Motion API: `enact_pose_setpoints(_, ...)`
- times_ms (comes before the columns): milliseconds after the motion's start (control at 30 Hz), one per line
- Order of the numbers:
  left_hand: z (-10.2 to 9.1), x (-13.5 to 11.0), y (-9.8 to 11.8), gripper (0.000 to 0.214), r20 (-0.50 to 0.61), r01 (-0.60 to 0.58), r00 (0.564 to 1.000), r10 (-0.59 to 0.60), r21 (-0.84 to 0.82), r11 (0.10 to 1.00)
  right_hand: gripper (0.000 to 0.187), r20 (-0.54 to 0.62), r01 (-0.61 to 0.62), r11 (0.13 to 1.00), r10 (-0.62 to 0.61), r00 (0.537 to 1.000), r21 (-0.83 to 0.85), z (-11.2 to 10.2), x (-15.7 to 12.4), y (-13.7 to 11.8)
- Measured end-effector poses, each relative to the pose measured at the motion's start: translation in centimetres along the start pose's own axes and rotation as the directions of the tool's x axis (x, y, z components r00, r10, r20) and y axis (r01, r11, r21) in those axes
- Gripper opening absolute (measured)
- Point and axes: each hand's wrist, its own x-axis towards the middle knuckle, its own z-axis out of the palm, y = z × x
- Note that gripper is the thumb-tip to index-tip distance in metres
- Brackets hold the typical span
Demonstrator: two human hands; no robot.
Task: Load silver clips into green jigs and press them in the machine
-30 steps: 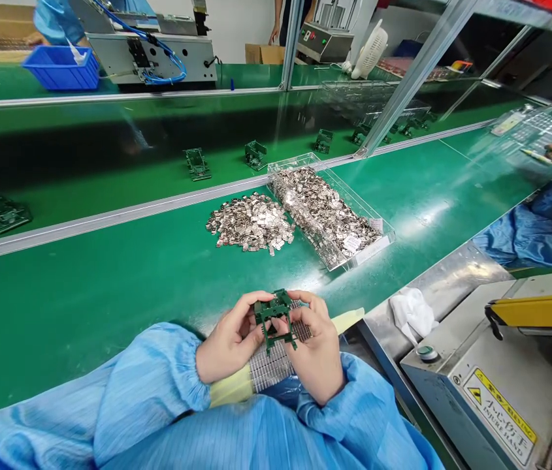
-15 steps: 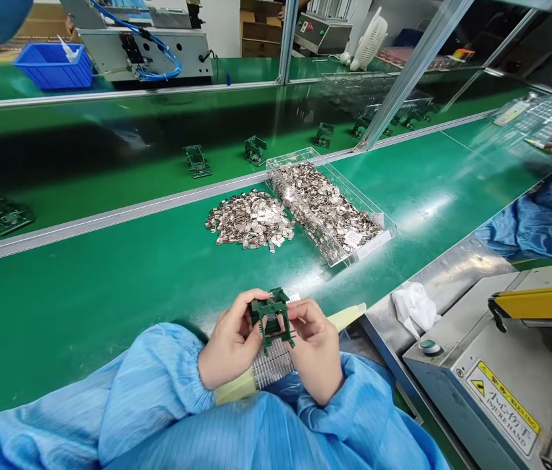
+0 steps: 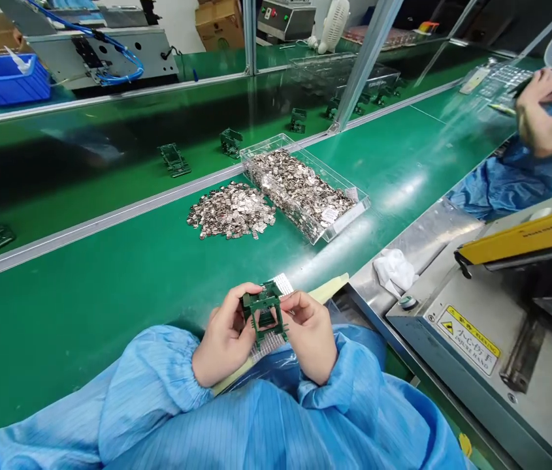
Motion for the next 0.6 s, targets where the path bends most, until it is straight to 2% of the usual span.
enact_pose_setpoints(133,0.6,0.2,1.1,0.032,0.033,0.014,0.999,-0.011,-0.082,0.997,0.021,-0.035,0.066,0.992,-0.07,0.997,-0.105,-2.7,-1.3,-0.3)
enact_pose_setpoints(233,1.3,1.3,1.3,0.035,0.005,0.071,0.997,-0.072,-0.249,0.966,0.023,-0.19,0.068,0.979,-0.105,0.976,-0.193,-5.7,-3.0,1.0)
enact_pose_setpoints(267,1.6,1.8,1.0,0.036,-0.007,0.082,0.996,-0.088,-0.303,0.95,0.026,-0.211,0.038,0.978,-0.082,0.974,-0.206,-6.6,-3.6,1.8)
enact_pose_setpoints(333,2.4,2.9,0.3,0.039,-0.027,0.082,0.995,-0.099,-0.369,0.926,0.033,-0.135,-0.053,0.976,0.025,0.991,-0.211,-7.5,-4.5,3.6)
enact_pose_setpoints(400,3.3,3.8,-0.5,0.041,-0.056,0.058,0.995,-0.086,-0.377,0.924,0.038,0.026,-0.131,0.971,0.139,0.99,-0.202,-7.4,-5.0,5.0)
enact_pose_setpoints(467,4.3,4.4,-0.8,0.042,-0.094,0.023,0.994,-0.061,-0.361,0.932,0.039,0.098,-0.147,0.973,0.166,0.981,-0.176,-6.5,-5.0,5.8)
enact_pose_setpoints(600,5.9,4.8,-0.4,0.041,-0.173,-0.028,0.984,-0.039,-0.37,0.928,0.041,0.01,-0.112,0.983,0.115,0.993,-0.144,-4.9,-4.1,6.0)
